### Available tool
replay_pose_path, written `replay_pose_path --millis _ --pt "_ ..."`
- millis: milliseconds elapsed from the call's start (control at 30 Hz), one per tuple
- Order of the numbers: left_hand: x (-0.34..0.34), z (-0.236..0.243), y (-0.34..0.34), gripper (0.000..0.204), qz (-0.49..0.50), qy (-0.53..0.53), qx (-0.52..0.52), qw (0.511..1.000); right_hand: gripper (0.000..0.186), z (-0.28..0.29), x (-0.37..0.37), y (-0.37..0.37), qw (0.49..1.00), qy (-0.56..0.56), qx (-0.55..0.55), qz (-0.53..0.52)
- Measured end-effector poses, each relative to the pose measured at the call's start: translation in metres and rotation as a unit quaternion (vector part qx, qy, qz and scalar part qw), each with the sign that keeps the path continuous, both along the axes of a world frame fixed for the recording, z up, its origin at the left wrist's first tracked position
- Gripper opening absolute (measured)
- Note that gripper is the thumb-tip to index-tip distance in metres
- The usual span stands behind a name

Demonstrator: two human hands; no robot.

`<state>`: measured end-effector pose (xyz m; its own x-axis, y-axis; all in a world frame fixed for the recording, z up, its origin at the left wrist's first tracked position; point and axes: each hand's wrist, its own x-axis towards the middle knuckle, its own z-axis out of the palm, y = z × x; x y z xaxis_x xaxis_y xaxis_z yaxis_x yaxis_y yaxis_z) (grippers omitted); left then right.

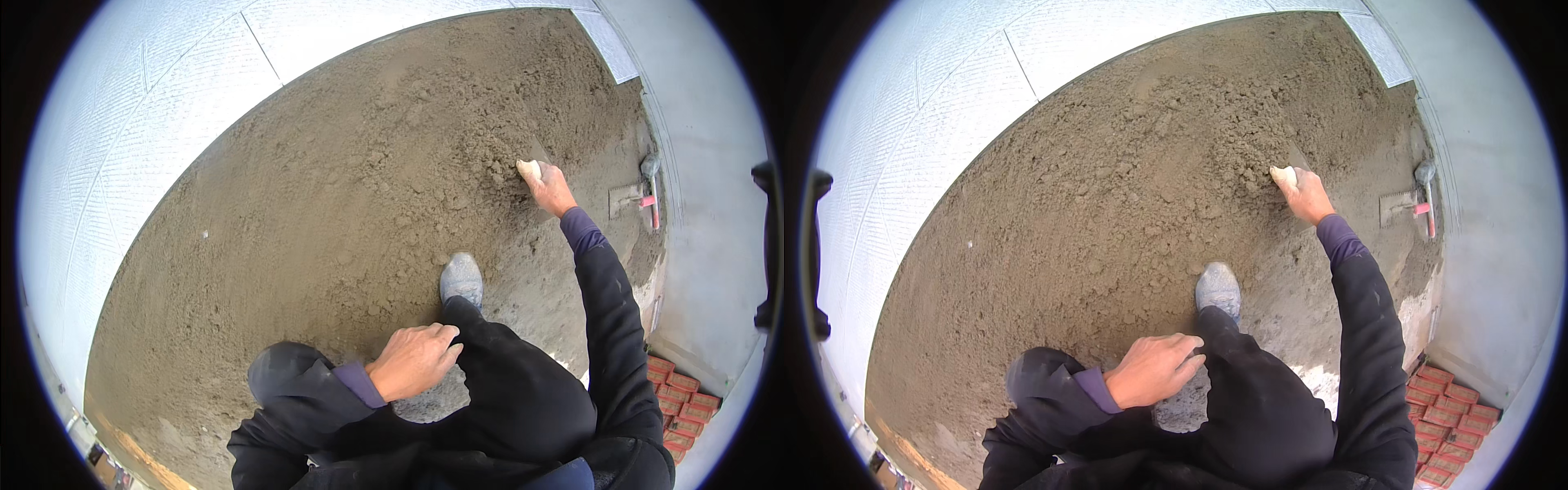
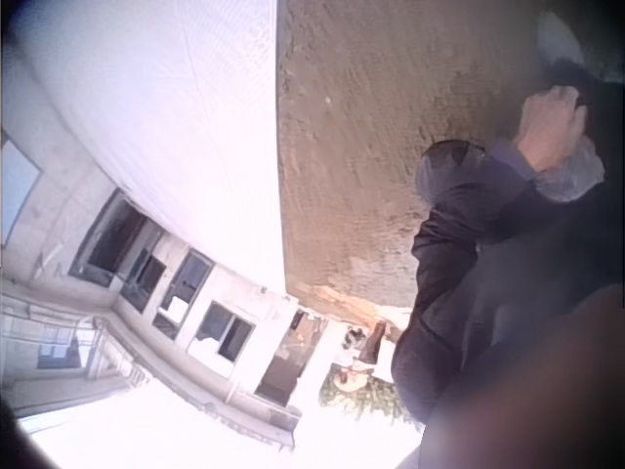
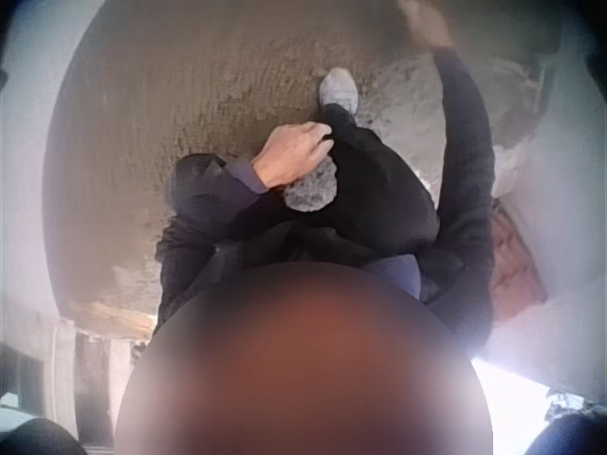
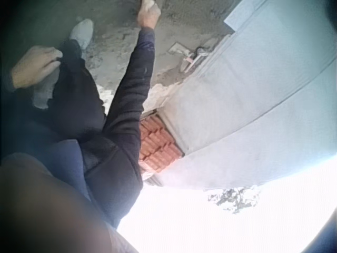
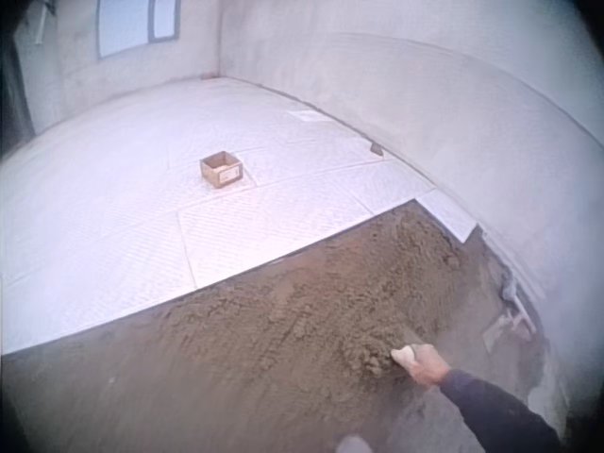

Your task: The person spreads and levels wet cement on a floor using a notched trowel, then places a white tile and taps it with a rubber mallet. The person repeats the process of spreading cement and placing tiles across the area.

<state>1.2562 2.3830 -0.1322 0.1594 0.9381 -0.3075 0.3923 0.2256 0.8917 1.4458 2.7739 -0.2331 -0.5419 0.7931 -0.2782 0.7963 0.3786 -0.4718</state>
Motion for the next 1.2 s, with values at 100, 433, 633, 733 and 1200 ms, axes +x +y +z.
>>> replay_pose_path --millis 100,433,633,733,1200 --pt "0.012 -0.005 0.006 0.03 -0.038 -0.002 -0.011 0.999 0.06 0.004 -0.002 -0.019 1.0 0.004 -0.004 0.019" --pt "0.047 -0.011 0.004 0.026 -0.071 -0.018 0.02 0.997 0.051 0.04 -0.031 -0.068 0.951 -0.039 0.19 0.24" --pt "0.056 0.001 -0.008 0.025 -0.123 -0.005 0.04 0.992 0.047 0.068 -0.033 -0.067 0.935 -0.022 0.287 0.206" --pt "0.049 0.008 -0.018 0.026 -0.114 -0.002 0.057 0.992 0.048 0.063 -0.036 -0.083 0.983 0.156 0.096 0.028" --pt "0.042 -0.008 -0.042 0.012 -0.11 0.096 0.053 0.988 0.059 0.034 -0.153 -0.224 0.76 0.229 -0.592 -0.142"
